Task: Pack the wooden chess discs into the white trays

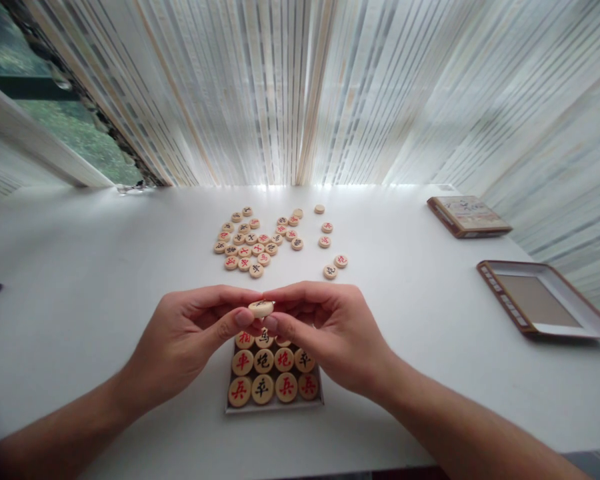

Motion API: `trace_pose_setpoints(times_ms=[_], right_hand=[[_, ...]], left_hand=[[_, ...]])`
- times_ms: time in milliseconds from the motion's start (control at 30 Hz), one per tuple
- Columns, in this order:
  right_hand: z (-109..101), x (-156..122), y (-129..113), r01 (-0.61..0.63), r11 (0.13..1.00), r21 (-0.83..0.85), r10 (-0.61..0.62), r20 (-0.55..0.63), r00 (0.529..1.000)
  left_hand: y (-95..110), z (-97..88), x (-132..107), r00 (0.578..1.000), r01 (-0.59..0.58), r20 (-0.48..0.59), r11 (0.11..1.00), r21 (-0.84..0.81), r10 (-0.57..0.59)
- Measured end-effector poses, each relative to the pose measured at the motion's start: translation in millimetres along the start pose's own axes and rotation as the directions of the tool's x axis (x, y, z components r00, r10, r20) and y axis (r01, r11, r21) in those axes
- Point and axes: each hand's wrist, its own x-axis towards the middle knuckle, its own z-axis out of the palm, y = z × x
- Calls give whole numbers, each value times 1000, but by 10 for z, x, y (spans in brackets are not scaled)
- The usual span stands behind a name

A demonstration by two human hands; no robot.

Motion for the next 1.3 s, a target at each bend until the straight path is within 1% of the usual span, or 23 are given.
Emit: trace_pose_setpoints(times_ms=[100,267,467,600,700,800,900,967,1033,1133,1300], right_hand=[[-7,0,-11,-38,999,-12,38,-4,999],[-39,27,-27,-121,993,-14,121,-4,993],[-12,41,-59,-208,976,58,208,14,978],[7,20,-37,-267,958,104,268,-1,963],[7,8,-16,-298,952,73,300,-19,954],[1,3,-9,-286,958,39,287,-26,958],[-8,-2,-15,-268,963,12,268,-17,963],[-15,-6,-23,-263,965,-7,263,-2,965],[-21,-8,-27,-256,966,-13,257,18,966],[-31,-9,-21,-240,971,11,240,46,970],[-49,-8,7,-239,968,74,233,75,969]], left_hand=[[7,6,-8,1000,-13,-10,1000,25,13],[-23,10,-40,1000,-14,-21,1000,17,15],[-42,12,-58,999,-46,26,999,22,46],[-31,24,-49,995,-93,35,988,123,90],[-30,35,-49,987,-156,62,963,221,146],[-29,42,-56,968,-249,104,915,317,227],[-18,40,-62,953,-301,147,886,352,265],[-8,36,-63,953,-296,164,893,340,254],[-1,31,-61,962,-258,164,916,308,216],[0,26,-58,979,-183,138,950,252,152],[-21,27,-60,993,-90,87,983,159,77]])
